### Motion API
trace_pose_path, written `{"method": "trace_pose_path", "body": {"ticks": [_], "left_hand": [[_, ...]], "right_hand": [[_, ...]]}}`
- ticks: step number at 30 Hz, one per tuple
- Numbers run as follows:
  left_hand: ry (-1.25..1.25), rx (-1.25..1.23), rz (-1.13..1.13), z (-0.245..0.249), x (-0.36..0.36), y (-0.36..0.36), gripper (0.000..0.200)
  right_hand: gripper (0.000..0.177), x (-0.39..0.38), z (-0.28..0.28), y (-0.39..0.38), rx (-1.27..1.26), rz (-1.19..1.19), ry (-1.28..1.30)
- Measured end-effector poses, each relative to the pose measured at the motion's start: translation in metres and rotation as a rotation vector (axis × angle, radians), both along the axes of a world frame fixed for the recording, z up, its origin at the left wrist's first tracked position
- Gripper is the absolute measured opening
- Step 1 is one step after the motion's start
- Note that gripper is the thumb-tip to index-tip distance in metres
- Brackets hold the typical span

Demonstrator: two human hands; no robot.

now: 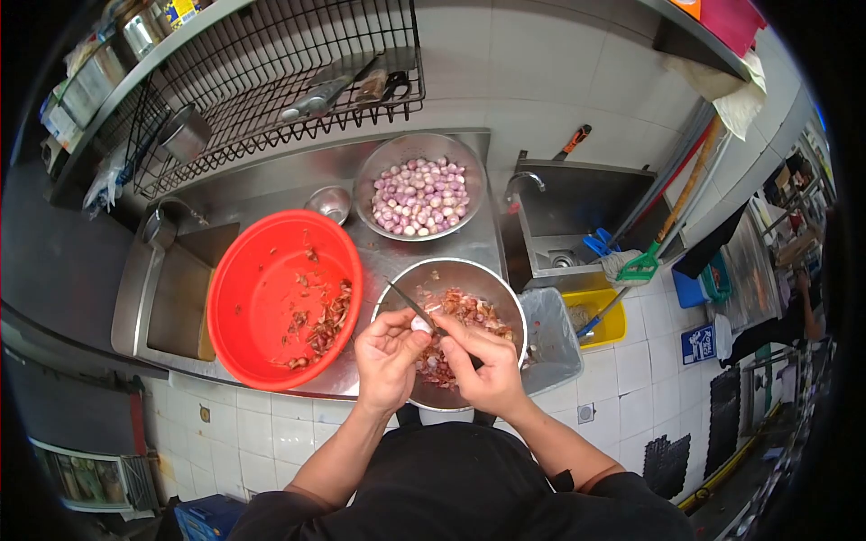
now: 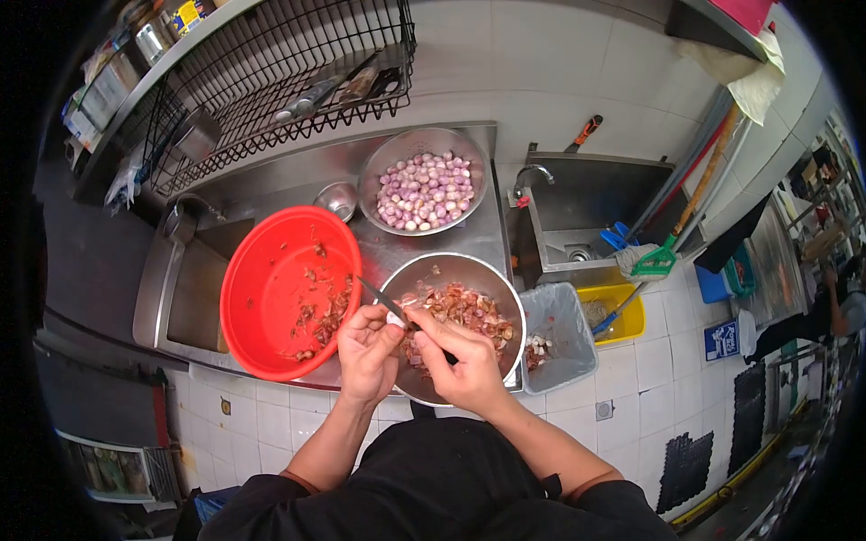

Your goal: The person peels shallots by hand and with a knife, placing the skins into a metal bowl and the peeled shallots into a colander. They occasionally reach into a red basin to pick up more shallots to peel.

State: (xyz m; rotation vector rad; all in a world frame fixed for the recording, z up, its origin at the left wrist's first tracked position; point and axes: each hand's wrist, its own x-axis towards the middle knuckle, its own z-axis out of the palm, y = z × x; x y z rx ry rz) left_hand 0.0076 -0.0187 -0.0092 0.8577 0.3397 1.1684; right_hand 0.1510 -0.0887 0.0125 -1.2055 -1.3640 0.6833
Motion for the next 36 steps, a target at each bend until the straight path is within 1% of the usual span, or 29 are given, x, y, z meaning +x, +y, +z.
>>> {"method": "trace_pose_path", "body": {"ticks": [1, 3, 4, 6, 10, 12, 13, 16, 18, 19, 21, 25, 27, 28, 30, 31, 33, 36], "left_hand": [[-0.002, 0.002, -0.002, 0.000, 0.000, 0.000, 0.030], [0.022, -0.038, -0.043, -0.002, -0.002, 0.002, 0.029], [0.023, -0.038, -0.042, -0.001, -0.003, 0.002, 0.029], [0.032, -0.032, -0.021, 0.002, -0.004, 0.003, 0.029], [0.042, -0.017, 0.026, -0.004, -0.003, 0.001, 0.029], [0.002, 0.005, 0.031, -0.003, -0.002, -0.001, 0.030], [0.002, 0.006, 0.031, -0.002, -0.003, -0.002, 0.030], [0.020, 0.008, -0.015, 0.001, -0.005, -0.003, 0.032], [0.009, 0.013, -0.115, 0.002, -0.008, 0.002, 0.034], [0.007, 0.014, -0.115, 0.004, -0.009, 0.003, 0.034], [-0.006, -0.036, -0.203, 0.007, -0.011, 0.005, 0.035], [-0.066, -0.101, -0.258, 0.006, -0.010, 0.005, 0.034], [-0.072, -0.088, -0.203, 0.001, -0.009, 0.005, 0.035], [-0.073, -0.088, -0.202, -0.003, -0.010, 0.006, 0.035], [0.069, 0.056, -0.168, -0.006, -0.011, 0.007, 0.035], [0.068, 0.055, -0.170, -0.003, -0.010, 0.005, 0.035], [0.083, 0.039, -0.113, 0.008, -0.010, 0.002, 0.036], [0.028, -0.023, -0.165, 0.010, -0.014, 0.003, 0.036]], "right_hand": [[0.037, 0.002, 0.001, 0.001, 0.002, -0.002, -0.002], [0.035, 0.006, 0.003, 0.004, -0.025, 0.054, 0.132], [0.035, 0.006, 0.006, 0.003, -0.025, 0.055, 0.133], [0.034, 0.005, 0.017, -0.001, -0.021, 0.041, 0.126], [0.033, -0.003, 0.017, -0.005, 0.001, 0.054, 0.112], [0.032, -0.003, 0.011, -0.003, 0.073, 0.010, 0.011], [0.032, -0.003, 0.011, -0.003, 0.074, 0.010, 0.011], [0.031, 0.001, 0.013, -0.003, 0.013, 0.026, 0.081], [0.030, 0.004, 0.016, -0.003, -0.047, 0.037, 0.185], [0.030, 0.005, 0.016, -0.003, -0.045, 0.037, 0.184], [0.031, 0.005, 0.016, -0.004, -0.202, -0.032, 0.314], [0.034, 0.005, 0.011, -0.007, -0.199, -0.038, 0.310], [0.036, 0.006, 0.006, -0.012, -0.299, 0.081, 0.548], [0.036, 0.007, 0.004, -0.012, -0.300, 0.082, 0.547], [0.036, 0.008, -0.001, -0.014, -0.279, 0.232, 0.646], [0.036, 0.007, 0.001, -0.013, -0.279, 0.229, 0.646], [0.035, 0.003, 0.007, -0.009, -0.241, 0.172, 0.486], [0.034, 0.007, 0.008, -0.008, -0.255, 0.136, 0.462]]}}
